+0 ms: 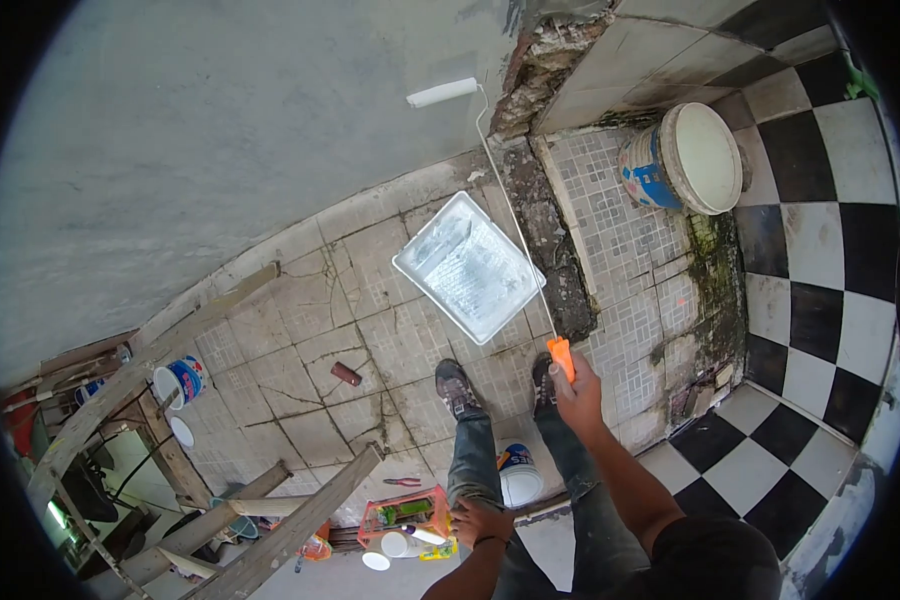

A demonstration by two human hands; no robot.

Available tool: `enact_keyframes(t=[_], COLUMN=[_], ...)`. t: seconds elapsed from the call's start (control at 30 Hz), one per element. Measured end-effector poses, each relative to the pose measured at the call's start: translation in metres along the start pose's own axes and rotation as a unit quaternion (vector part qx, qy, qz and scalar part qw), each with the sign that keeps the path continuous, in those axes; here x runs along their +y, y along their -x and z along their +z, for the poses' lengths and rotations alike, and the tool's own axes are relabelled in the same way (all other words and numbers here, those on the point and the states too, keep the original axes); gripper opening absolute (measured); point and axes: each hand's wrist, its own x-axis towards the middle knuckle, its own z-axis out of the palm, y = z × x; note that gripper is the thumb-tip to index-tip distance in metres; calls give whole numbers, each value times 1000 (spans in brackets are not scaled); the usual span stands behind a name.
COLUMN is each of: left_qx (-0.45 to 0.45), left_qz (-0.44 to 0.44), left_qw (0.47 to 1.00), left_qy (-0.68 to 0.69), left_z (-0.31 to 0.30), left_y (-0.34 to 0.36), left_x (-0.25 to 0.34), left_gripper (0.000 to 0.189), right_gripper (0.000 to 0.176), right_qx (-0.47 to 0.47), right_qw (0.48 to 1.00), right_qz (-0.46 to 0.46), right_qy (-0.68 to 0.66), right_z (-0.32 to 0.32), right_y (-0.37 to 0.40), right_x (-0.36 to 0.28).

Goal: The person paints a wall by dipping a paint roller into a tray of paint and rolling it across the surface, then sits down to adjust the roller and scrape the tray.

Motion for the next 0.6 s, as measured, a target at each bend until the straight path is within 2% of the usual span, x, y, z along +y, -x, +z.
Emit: enact_keyframes(t=[0.13,0.23,0.33,0.47,0.53,0.6], left_qx=[-6,12,46,49,36,20], left_qz=[-5,-22,-29,-24,-24,-29], left_qw=[1000,1000,999,999,999,999], left_qy=[4,14,0,-3,4,7], left_z=[-3,4,8,23,-15,-29], left_y=[2,-3,-5,-28,-4,6], left_x=[3,4,7,4,10,15], left_gripper=[117,104,103,101,99,97], right_gripper=[18,18,18,18,18,18], right_qx=[3,-2,-15,-13,-35,-16], right_qw=[1000,1000,999,999,998,999], right_qz=[17,14,28,26,33,6], right_qy=[-18,-12,-29,-46,-37,-42], right_z=[-13,-25,-40,-64,-78,-83], right_y=[16,30,45,66,76,86], right_x=[-25,-45,-67,-107,-123,-128])
